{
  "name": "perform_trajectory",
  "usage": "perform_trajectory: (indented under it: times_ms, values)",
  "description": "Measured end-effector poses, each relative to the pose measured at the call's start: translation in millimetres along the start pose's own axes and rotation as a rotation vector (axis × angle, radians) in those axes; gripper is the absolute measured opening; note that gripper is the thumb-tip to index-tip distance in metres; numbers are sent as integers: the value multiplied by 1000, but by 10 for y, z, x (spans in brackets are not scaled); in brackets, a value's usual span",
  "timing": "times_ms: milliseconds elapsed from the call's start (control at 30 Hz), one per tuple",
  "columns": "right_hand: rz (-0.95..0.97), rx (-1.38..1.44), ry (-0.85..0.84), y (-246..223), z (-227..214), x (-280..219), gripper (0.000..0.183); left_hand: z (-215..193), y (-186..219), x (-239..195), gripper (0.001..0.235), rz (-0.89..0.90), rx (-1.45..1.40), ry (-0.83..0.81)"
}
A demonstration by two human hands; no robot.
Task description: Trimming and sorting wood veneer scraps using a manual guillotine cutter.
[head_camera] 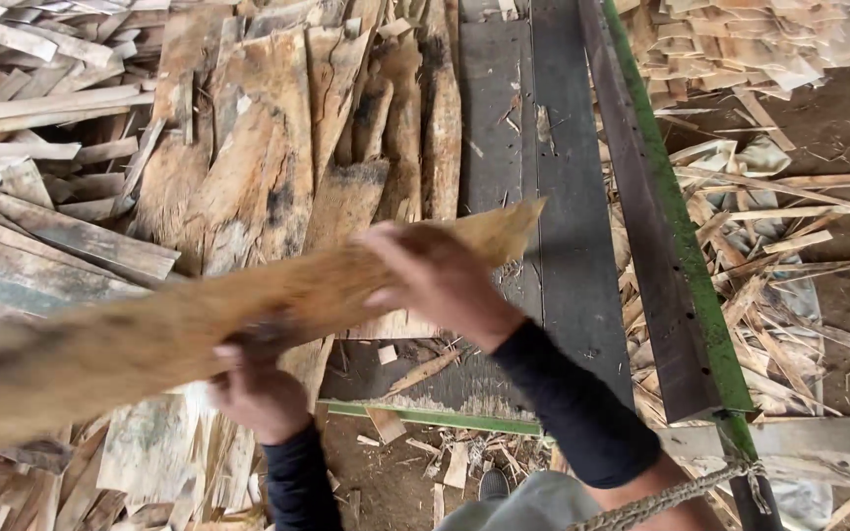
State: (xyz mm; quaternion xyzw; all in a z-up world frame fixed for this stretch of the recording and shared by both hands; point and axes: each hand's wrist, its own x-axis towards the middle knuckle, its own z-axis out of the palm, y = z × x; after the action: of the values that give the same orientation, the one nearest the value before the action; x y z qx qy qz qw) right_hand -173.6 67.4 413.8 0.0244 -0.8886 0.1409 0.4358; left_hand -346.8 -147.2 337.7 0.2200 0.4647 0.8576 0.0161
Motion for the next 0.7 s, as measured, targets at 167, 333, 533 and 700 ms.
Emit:
perform_trajectory:
  times_ms: [167,333,533,700]
  values:
    - [669,-96,-460,739,-281,-1081,88,141,472,622,27,56,7,79]
    - [1198,137,-714,307,-200,-2080,81,379,6,976,23,-151,-77,-2]
    - [1374,639,18,50,220,-3473,41,793,-1898,864,30,-185,276,-355]
    - [1679,483,249,149,-105,-2889,38,916,-2488,-997,52,57,1273,-1119]
